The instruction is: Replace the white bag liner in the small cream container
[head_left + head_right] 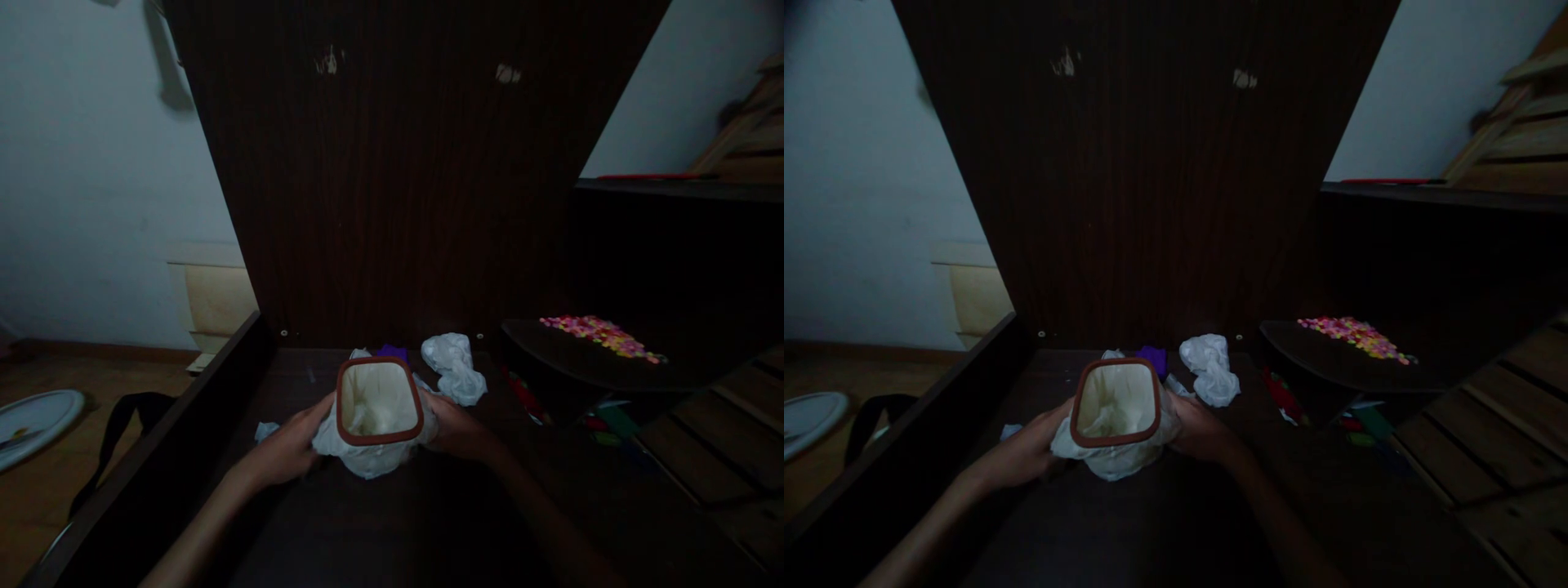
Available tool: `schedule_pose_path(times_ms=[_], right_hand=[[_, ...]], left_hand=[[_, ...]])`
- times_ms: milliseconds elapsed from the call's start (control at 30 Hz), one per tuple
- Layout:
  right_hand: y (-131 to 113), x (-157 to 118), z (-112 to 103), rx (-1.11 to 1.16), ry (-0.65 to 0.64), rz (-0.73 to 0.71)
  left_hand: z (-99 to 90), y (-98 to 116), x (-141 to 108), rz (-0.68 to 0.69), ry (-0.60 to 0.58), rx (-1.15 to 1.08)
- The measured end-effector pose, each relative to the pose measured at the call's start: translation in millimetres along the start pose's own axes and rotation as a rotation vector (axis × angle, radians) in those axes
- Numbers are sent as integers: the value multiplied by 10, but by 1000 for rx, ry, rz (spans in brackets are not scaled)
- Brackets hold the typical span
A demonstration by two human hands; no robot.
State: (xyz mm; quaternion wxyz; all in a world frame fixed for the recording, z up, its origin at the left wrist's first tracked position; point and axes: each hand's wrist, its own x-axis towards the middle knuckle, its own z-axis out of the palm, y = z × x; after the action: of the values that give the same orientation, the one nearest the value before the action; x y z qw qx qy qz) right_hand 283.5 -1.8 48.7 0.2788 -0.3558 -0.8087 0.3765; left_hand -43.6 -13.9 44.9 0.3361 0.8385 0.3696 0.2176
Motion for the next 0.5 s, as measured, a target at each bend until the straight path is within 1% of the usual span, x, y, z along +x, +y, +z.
schedule_pose_path(times_ms=[67,133,233,300,367,433,500], right_hand=[[26,-13,-27,-81,51,-9],[81,-17,-42,-151,124,-16],[163,-6,-61,-198,235,-18],[195,4,-74,-210,320,-7],[211,11,-81,-206,420,17],[223,13,-77,-183,526,49],[235,19,-57,-139,618,81]], left_hand=[[-91,72,1,-47,-17,34],[-167,129,11,-58,1,98],[-242,157,28,-10,35,232],[-263,143,32,29,81,320],[-257,113,28,58,176,410],[-222,76,22,60,342,504],[-167,39,22,19,531,570]])
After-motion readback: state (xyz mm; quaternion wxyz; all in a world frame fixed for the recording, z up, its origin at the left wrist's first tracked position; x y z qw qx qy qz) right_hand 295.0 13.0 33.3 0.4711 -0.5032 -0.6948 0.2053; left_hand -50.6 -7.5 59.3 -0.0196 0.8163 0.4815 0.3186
